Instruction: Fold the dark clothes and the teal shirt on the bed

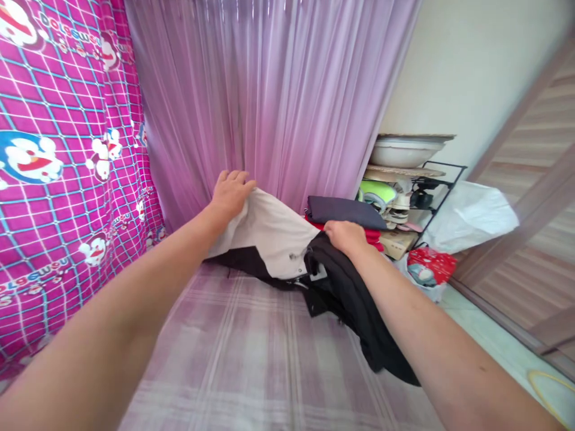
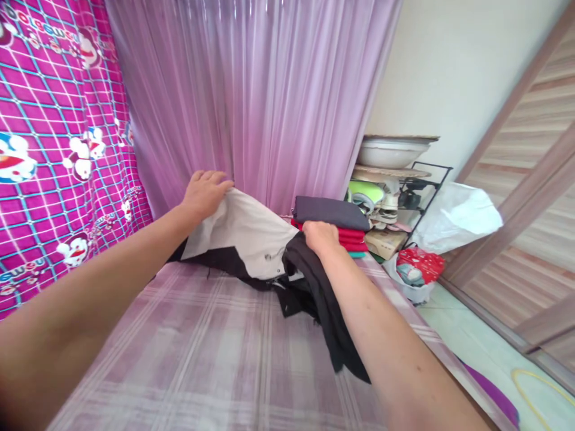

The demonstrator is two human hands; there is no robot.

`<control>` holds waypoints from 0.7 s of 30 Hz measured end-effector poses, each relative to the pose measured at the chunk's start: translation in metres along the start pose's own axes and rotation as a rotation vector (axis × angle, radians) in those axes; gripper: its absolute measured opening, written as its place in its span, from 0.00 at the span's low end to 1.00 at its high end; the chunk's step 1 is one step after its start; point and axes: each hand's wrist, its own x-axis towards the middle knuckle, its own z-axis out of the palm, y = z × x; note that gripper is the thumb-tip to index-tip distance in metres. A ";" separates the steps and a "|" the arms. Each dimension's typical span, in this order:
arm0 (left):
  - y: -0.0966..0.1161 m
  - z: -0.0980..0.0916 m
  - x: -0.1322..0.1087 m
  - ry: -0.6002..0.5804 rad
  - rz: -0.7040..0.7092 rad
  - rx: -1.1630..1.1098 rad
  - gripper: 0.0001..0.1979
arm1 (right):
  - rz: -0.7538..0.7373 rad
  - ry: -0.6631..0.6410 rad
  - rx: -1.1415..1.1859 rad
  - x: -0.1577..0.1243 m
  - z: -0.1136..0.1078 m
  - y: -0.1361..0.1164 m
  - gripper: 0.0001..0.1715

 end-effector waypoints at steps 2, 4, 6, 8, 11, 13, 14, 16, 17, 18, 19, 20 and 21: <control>0.020 0.020 0.002 0.158 0.037 -0.012 0.27 | 0.147 0.184 -0.127 0.008 -0.011 0.004 0.23; 0.031 0.048 -0.018 0.224 0.106 -0.046 0.29 | 0.163 0.260 -0.186 -0.002 -0.013 0.002 0.26; 0.029 0.082 -0.052 0.169 0.183 -0.056 0.30 | 0.035 0.204 -0.173 -0.025 0.002 -0.003 0.25; 0.017 0.116 -0.088 0.062 0.102 -0.035 0.35 | -0.089 0.069 -0.148 -0.054 0.030 -0.008 0.28; -0.008 0.155 -0.129 -0.156 -0.111 0.020 0.43 | -0.028 -0.185 -0.135 -0.089 0.080 -0.003 0.46; -0.025 0.170 -0.143 -0.263 -0.221 0.032 0.49 | 0.079 -0.223 -0.141 -0.097 0.106 0.010 0.58; -0.032 0.176 -0.146 -0.294 -0.261 0.033 0.51 | 0.136 -0.210 -0.138 -0.096 0.114 0.019 0.62; -0.045 0.183 -0.146 -0.339 -0.308 0.040 0.54 | 0.243 -0.179 -0.108 -0.087 0.124 0.038 0.67; -0.049 0.186 -0.144 -0.362 -0.312 0.050 0.56 | 0.287 -0.174 -0.077 -0.080 0.127 0.047 0.68; -0.053 0.189 -0.141 -0.390 -0.305 0.063 0.56 | 0.322 -0.179 -0.035 -0.074 0.130 0.055 0.69; -0.056 0.192 -0.137 -0.420 -0.292 0.079 0.57 | 0.345 -0.188 0.014 -0.067 0.132 0.062 0.71; -0.058 0.195 -0.134 -0.445 -0.276 0.095 0.57 | 0.357 -0.195 0.066 -0.061 0.135 0.069 0.72; -0.059 0.198 -0.130 -0.463 -0.260 0.109 0.56 | 0.357 -0.196 0.117 -0.056 0.139 0.074 0.73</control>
